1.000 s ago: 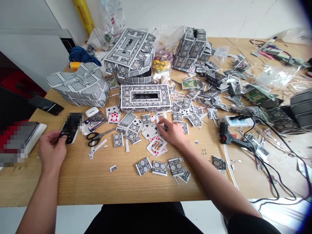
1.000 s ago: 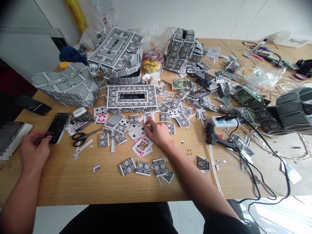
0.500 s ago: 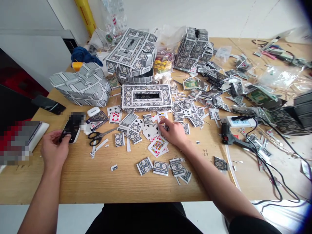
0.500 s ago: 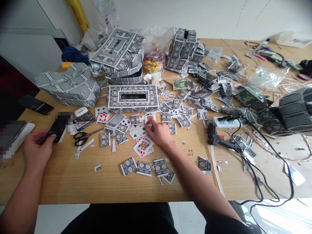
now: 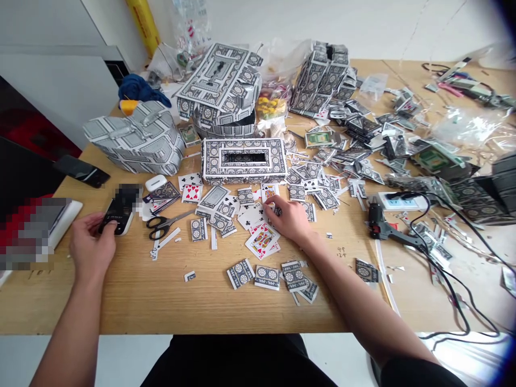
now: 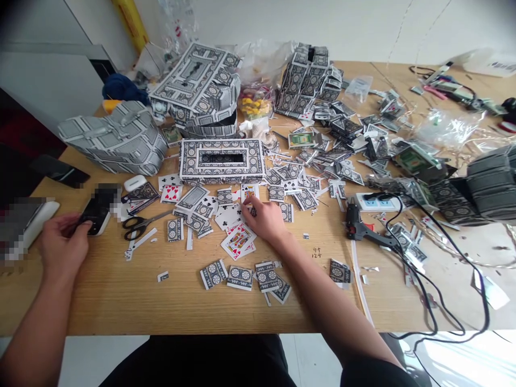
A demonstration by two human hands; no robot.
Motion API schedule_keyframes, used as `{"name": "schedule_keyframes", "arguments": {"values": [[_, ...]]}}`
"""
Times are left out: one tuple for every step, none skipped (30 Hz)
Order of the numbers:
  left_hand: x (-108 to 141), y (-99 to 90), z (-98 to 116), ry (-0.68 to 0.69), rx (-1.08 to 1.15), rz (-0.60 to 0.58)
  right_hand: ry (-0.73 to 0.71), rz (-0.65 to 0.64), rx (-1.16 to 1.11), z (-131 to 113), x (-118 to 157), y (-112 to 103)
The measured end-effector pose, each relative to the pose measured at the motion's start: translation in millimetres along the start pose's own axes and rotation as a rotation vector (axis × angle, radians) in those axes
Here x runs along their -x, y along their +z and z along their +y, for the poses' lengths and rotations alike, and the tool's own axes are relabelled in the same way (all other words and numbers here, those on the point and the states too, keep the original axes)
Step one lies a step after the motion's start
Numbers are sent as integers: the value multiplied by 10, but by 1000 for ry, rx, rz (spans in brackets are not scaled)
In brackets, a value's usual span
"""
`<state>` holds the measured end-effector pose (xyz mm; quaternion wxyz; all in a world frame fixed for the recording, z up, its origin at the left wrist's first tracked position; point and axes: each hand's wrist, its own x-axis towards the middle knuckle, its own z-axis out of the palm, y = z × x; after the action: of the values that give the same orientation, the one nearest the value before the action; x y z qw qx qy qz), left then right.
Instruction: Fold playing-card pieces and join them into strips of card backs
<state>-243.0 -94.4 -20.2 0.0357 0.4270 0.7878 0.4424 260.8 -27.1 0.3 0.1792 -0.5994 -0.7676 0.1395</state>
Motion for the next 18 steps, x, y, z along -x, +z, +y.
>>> {"name": "schedule_keyframes", "arguments": {"values": [[3, 2, 5, -2, 1, 1, 0, 1, -1, 2, 0, 2], [6, 3, 9, -4, 3, 3, -1, 3, -1, 5, -1, 6], [10, 4, 11, -3, 5, 7, 0, 5, -1, 8, -1, 10], [13, 4, 12, 0, 7, 9, 0, 6, 0, 12, -1, 14], [15, 4, 11, 4, 5, 8, 1, 8, 3, 15, -2, 18], [18, 3, 9, 10, 0, 9, 1, 9, 5, 18, -2, 22], [20, 1, 5, 15, -6, 8, 1, 9, 7, 20, -2, 25], [21, -1, 3, 19, -11, 6, 2, 9, 8, 21, -2, 28], [23, -3, 1, 21, -15, 4, 3, 10, 9, 21, -2, 29], [25, -6, 1, 20, -17, 2, 3, 11, 9, 20, -2, 29], [27, -8, 3, 17, -21, 1, 2, 12, 9, 19, -2, 28], [29, -10, 6, 14, -27, 1, 1, 13, 7, 18, -2, 26], [31, -12, 11, 12, -36, 1, 0, 13, 5, 16, -3, 25], [33, -13, 16, 11, -46, 1, -1, 13, 3, 14, -4, 24], [35, -14, 23, 11, -55, -1, -1, 13, 0, 13, -5, 23], [37, -15, 31, 13, -62, -3, 0, 12, -2, 12, -6, 23], [38, -16, 40, 13, -66, -5, 1, 12, -3, 11, -7, 23], [40, -17, 52, 11, -67, -4, 2, 10, -3, 10, -8, 22]]}}
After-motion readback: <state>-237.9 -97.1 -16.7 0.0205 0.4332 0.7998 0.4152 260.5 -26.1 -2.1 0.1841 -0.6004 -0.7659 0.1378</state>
